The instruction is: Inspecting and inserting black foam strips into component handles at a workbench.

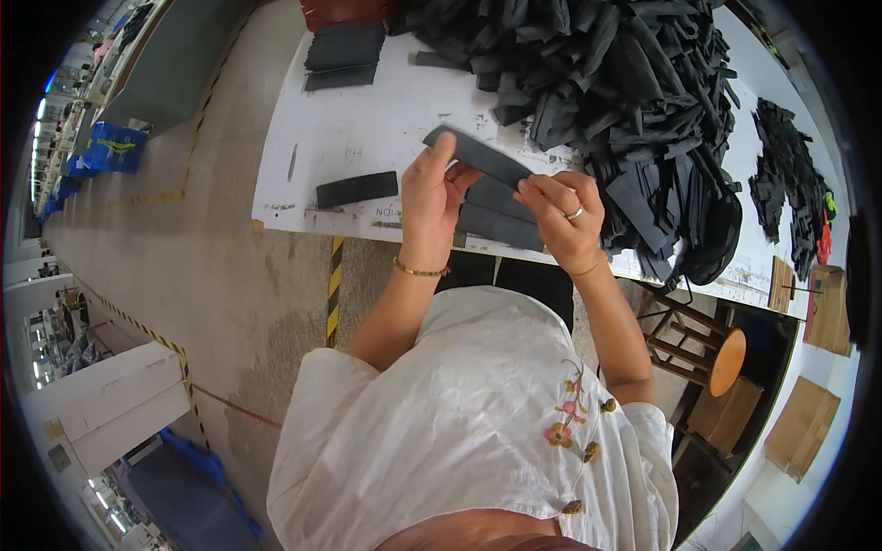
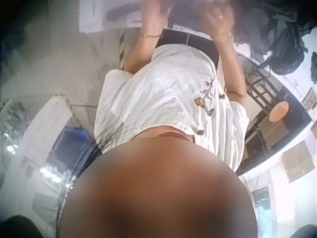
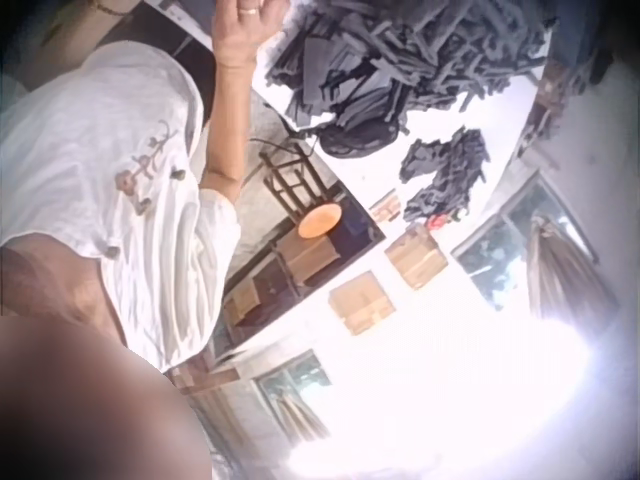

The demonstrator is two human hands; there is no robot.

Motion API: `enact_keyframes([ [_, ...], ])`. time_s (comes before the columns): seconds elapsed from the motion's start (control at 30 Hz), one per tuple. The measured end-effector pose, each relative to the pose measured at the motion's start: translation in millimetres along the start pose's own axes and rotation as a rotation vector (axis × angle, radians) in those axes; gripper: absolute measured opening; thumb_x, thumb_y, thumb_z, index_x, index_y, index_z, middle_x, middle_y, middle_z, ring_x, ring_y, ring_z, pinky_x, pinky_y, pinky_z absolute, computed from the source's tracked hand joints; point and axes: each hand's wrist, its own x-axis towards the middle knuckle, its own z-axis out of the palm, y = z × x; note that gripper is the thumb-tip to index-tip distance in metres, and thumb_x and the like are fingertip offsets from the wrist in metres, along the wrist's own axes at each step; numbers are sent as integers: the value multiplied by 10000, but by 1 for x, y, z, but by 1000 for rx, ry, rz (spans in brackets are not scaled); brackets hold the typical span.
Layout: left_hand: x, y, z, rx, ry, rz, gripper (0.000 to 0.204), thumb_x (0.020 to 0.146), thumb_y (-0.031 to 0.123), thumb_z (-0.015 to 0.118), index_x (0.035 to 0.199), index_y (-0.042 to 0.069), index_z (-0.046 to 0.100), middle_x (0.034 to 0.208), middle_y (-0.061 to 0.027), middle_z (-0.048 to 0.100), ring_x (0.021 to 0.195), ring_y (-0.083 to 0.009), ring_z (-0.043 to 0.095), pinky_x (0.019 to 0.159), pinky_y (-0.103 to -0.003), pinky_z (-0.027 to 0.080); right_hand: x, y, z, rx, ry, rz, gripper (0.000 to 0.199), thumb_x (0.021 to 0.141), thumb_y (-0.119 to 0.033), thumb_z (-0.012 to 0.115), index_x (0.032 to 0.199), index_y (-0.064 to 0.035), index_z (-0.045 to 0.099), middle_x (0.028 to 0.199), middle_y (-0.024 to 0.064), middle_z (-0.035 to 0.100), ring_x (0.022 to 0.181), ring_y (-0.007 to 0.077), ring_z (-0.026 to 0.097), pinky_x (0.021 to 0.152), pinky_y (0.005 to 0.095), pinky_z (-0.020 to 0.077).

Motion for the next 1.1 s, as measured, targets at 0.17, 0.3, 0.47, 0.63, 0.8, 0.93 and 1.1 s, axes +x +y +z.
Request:
enact_keyframes([
  [0.17,2,3,-8,103,14,74,120,873,81,696,841,-22,643,812,-101,678,703,-191,673,662,-314,585,-25,5,-11,241,-222,355,446,694,-132,814,1094,-33,643,1148,70,612,975,236,591,809,339,478],
  [0.3,4,-9,-15,137,-40,75,138,882,91,689,848,-37,648,832,-108,678,721,-198,678,672,-329,593,-55,1,1,997,-127,1331,369,937,-198,641,1223,26,576,1112,101,613,936,147,604,830,289,496],
  [0.47,-6,-28,-34,129,-49,-42,179,882,128,694,881,-43,643,815,-101,670,684,-182,654,657,-321,583,-75,0,0,1030,-169,1470,225,902,-128,674,1057,29,628,856,46,623,728,98,580,673,226,480],
  [0.63,-19,-60,-81,732,15,138,219,831,154,741,926,-18,645,794,-69,671,661,-156,636,598,-280,514,-107,-2,-4,639,-429,1427,150,849,-72,692,957,7,626,771,32,621,624,109,553,570,253,448],
  [0.8,-20,-77,-90,1588,28,704,236,730,127,775,880,38,616,806,-72,613,747,-228,581,674,-346,480,-125,-16,9,140,-456,979,199,814,-140,732,927,-33,607,833,95,623,627,240,609,567,339,487],
  [0.93,-8,-65,-68,1317,20,714,263,743,112,756,936,51,590,886,-83,581,784,-250,563,710,-364,480,-105,-5,-20,-131,-468,960,218,831,-211,723,942,-83,584,926,96,605,714,305,646,602,401,513],
  [1.1,77,-68,-14,940,-172,414,247,900,209,665,903,-38,658,809,-92,677,668,-147,613,615,-286,492,-112,65,-69,-738,-638,645,342,808,-279,701,1083,-90,628,1000,65,587,960,273,556,776,393,446],
])
